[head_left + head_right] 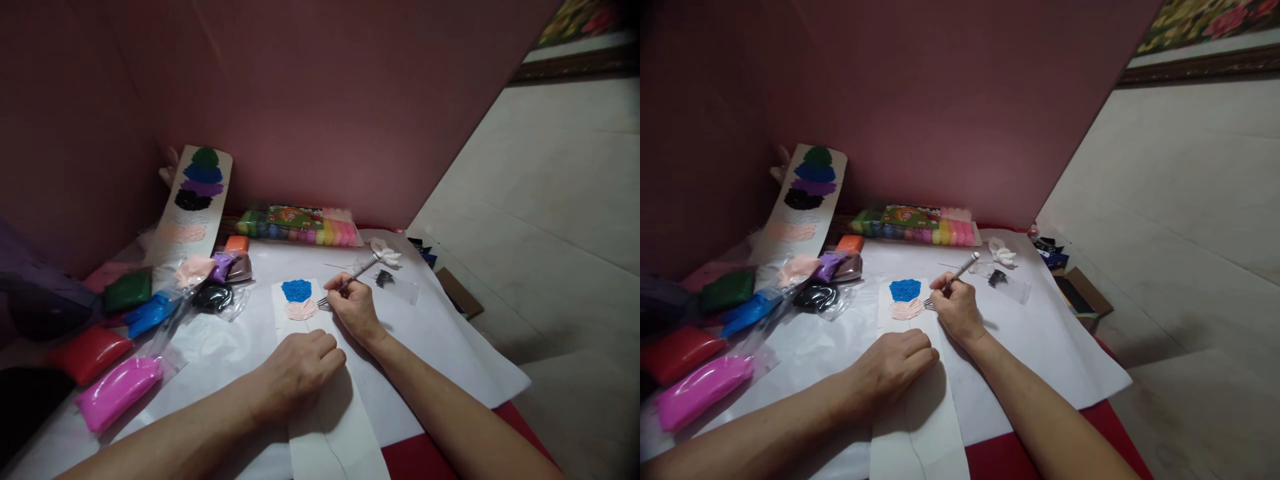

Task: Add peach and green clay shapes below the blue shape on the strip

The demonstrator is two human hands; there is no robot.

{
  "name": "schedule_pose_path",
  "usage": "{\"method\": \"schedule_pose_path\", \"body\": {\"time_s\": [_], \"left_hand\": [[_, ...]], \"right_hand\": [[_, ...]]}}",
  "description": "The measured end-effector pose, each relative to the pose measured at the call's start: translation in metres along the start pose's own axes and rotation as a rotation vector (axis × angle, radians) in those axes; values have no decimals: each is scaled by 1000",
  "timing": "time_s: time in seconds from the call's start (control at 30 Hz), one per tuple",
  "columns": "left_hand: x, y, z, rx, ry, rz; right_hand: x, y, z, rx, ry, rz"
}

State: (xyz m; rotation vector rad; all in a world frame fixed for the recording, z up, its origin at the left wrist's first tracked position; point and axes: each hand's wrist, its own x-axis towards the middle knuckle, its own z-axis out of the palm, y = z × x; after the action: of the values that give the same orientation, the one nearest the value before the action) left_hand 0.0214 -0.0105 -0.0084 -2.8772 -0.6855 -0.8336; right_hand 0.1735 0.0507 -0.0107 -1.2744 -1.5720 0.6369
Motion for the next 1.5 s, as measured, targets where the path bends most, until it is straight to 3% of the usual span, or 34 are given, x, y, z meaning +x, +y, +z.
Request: {"method": "schedule_pose_path", "body": {"time_s": [1.5], "left_hand": [[2, 1, -2, -22, 50, 1]], "right_hand": [[-3, -4, 1, -82, 40, -55]]}}
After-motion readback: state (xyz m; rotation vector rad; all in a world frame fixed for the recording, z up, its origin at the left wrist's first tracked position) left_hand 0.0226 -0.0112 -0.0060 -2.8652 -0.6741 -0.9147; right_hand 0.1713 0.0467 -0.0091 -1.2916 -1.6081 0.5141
